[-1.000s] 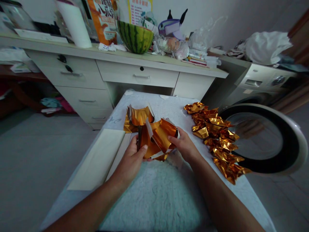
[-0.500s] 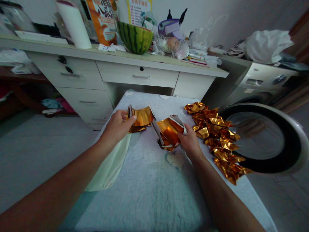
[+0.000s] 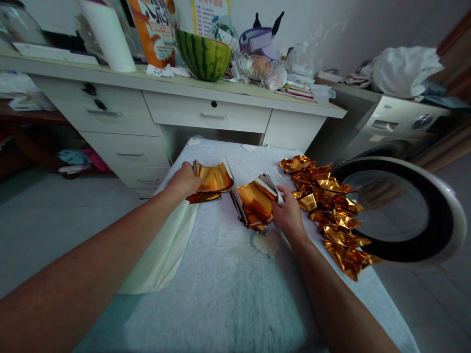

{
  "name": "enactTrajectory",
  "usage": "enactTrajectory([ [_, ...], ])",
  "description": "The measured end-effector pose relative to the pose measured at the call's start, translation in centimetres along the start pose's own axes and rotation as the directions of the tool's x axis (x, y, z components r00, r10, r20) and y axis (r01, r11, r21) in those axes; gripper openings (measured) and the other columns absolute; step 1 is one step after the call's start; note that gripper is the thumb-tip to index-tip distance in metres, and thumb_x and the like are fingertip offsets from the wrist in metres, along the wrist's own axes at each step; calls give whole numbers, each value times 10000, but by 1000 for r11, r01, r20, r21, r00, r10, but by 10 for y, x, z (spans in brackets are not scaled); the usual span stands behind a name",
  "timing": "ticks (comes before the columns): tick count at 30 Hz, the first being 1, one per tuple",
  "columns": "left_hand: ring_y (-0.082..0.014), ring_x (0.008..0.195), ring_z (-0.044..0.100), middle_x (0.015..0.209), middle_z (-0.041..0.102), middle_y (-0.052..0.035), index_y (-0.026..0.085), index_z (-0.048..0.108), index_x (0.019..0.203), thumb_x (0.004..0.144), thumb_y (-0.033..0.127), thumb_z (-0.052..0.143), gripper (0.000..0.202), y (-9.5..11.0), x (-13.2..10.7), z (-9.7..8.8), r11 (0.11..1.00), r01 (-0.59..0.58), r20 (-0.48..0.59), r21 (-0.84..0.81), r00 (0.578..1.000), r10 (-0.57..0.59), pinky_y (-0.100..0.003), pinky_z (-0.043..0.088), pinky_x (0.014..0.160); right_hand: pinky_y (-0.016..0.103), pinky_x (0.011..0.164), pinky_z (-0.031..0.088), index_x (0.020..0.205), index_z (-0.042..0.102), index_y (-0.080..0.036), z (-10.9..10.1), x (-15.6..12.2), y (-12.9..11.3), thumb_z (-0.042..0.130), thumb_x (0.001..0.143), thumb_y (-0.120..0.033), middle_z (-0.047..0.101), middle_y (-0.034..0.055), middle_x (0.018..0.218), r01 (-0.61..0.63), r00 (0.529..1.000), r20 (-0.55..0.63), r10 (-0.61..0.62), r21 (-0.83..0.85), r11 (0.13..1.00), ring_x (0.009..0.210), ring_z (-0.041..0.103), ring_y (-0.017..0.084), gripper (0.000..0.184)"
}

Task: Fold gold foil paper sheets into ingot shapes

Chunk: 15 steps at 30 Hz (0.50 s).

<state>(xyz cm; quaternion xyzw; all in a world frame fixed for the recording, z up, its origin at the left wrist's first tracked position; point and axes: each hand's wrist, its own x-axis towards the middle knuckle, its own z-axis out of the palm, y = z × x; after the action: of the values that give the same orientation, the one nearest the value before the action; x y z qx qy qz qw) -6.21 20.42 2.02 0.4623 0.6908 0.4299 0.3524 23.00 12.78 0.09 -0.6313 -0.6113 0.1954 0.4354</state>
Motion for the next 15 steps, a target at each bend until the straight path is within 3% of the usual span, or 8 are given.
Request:
enactTrajectory([
  [3,-306,836,676,1208,583,-228,125,461,1223,661,91,710,616,7,-7,-3,998,62,-29,8,998,-62,-360,532,591,405,818,519,1167,609,-176,0,0,0,487,705,-165,714,83,1001,0,1000,-14,0,-7,1000,865,663,243,478],
  [8,-153,722,596,1042,622,-112,87,513,1125,775,93,636,371,25,-24,-12,992,67,52,-110,997,-62,-290,518,621,376,767,525,1162,608,-170,2,-2,-4,494,711,-174,718,83,982,-28,999,-20,28,10,1000,822,662,233,466],
  [12,-120,694,569,919,635,-70,76,565,1049,803,70,595,248,41,-41,-13,968,91,113,-236,991,-66,-237,473,609,364,711,523,1148,610,-156,5,-6,-10,508,725,-204,718,93,951,-89,996,15,89,1,996,767,656,237,437],
  [15,-113,699,570,968,654,-83,90,583,1041,798,53,563,246,56,-56,-8,937,101,149,-334,987,-53,-220,452,587,366,746,520,1143,611,-163,7,-7,-12,518,744,-228,715,89,954,-108,994,22,108,21,994,803,657,238,415],
])
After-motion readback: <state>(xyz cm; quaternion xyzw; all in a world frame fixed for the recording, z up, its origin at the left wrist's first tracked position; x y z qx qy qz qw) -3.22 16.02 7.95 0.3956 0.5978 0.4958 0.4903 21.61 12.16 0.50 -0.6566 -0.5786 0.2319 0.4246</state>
